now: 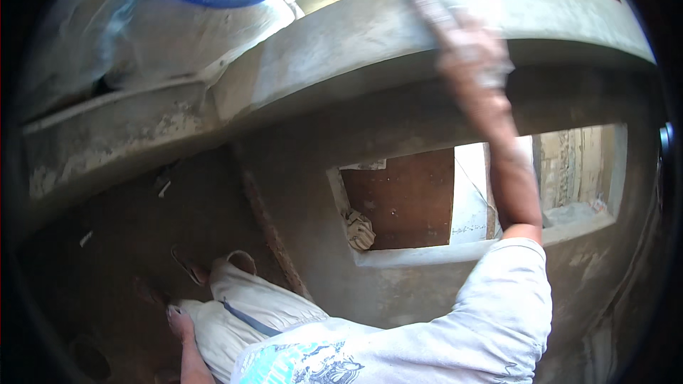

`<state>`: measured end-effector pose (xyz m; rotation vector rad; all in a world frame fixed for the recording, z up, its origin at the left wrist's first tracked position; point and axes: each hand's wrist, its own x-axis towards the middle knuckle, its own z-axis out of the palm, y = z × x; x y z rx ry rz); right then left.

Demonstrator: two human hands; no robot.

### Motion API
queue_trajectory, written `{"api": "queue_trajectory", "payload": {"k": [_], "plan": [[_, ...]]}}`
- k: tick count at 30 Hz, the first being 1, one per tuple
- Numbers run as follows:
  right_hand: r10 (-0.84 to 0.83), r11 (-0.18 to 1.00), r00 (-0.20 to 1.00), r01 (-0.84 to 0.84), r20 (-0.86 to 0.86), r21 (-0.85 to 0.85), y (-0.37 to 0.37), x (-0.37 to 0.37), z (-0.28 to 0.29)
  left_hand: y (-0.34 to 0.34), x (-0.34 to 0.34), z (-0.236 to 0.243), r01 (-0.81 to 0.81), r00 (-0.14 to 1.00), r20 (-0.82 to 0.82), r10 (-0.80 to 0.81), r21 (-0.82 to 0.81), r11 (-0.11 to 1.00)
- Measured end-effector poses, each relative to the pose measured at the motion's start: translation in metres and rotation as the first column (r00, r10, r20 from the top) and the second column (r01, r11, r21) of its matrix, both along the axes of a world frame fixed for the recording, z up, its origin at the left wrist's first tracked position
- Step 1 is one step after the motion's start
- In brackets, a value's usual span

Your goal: The person scrapes a sanding block with a hand tool and then sands the curved edges, overhead beams, and corners of concrete structures with the sanding block.

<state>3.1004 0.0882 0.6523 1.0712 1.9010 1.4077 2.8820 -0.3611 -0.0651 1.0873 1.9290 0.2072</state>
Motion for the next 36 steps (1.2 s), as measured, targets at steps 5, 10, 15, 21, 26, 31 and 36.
{"api": "queue_trajectory", "payload": {"k": [5,10,15,21,26,31,36], "plan": [[0.195,0.946,0.981,-0.189,-0.003,-0.264,-0.010,0.039,-0.066,0.044,-0.001,0.045,0.105,0.988,0.123,-0.089,-0.134,0.985],[0.019,0.963,0.935,-0.112,0.354,0.245,0.004,0.042,0.124,0.046,-0.016,0.056,0.130,0.990,0.074,-0.120,-0.138,0.982],[0.083,0.870,0.933,-0.240,0.351,0.432,0.007,0.028,0.174,0.046,-0.022,0.051,0.125,0.989,0.096,-0.114,-0.114,0.986],[0.305,0.952,0.952,-0.305,-0.002,0.009,-0.021,0.046,0.043,0.039,-0.039,0.046,0.026,0.988,0.151,-0.018,-0.052,0.998],[0.008,0.890,0.957,-0.140,0.291,0.434,-0.016,0.045,0.151,0.018,-0.038,0.000,0.166,0.984,0.080,-0.158,-0.099,0.981],[-0.039,0.753,0.977,-0.107,0.208,0.649,0.008,0.054,0.243,0.018,-0.034,-0.039,0.257,0.957,0.210,-0.199,-0.299,0.919],[0.285,0.956,0.958,-0.287,0.037,0.066,-0.008,0.068,0.088,0.048,-0.043,0.023,0.234,0.941,0.323,-0.100,-0.406,0.884]]}}
